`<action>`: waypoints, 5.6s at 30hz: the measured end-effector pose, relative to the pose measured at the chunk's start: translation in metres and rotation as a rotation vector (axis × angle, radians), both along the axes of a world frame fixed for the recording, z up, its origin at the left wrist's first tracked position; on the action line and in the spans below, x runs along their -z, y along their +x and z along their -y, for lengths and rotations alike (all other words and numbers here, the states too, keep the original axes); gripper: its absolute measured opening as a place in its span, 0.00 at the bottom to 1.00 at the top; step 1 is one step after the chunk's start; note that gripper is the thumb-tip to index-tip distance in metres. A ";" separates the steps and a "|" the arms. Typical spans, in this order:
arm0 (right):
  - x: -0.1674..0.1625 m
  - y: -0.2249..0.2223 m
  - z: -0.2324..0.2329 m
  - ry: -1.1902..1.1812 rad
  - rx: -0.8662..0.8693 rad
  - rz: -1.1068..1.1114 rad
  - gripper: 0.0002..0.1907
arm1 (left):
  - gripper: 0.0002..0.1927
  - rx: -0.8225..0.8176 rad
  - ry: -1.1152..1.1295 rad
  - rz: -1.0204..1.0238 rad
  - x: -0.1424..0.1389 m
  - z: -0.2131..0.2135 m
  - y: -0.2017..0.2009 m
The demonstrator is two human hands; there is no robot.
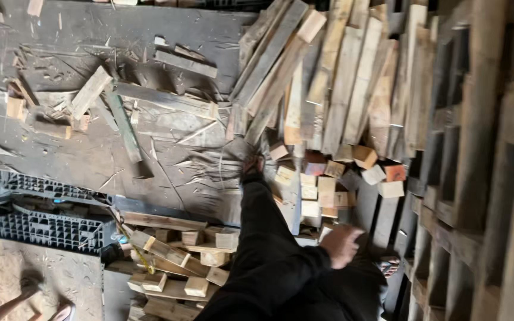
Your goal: The person assembles wooden pallets by hammering nails into wooden planks. They repeatedly pick up nails, position planks, and drive nails with a hammer to secure the structure.
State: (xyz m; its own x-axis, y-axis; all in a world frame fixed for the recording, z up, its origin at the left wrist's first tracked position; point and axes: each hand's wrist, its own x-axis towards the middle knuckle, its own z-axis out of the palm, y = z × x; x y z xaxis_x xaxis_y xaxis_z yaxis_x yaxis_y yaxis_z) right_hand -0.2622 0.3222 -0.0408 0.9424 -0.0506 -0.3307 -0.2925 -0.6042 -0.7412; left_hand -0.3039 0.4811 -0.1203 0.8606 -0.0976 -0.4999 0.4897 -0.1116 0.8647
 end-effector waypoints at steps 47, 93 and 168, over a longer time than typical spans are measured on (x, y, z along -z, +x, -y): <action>0.412 0.126 -0.164 1.235 0.501 -0.869 0.47 | 0.61 -0.130 1.174 -0.529 0.537 -0.461 0.260; 0.321 0.168 -0.129 0.915 0.440 -0.857 0.39 | 0.55 -0.507 -0.323 -0.264 0.378 -0.246 0.302; -0.047 0.016 -0.018 0.356 0.209 -0.247 0.48 | 0.35 -0.468 -0.117 -0.237 -0.043 -0.142 0.015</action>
State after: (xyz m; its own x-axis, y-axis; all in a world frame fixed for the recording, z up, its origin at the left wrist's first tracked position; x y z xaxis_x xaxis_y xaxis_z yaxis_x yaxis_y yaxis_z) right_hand -0.2459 0.3404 0.0062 0.8153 -0.0735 -0.5743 -0.5738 -0.2353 -0.7845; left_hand -0.2889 0.6232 -0.0776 0.6901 0.2023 -0.6949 0.6477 0.2557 0.7177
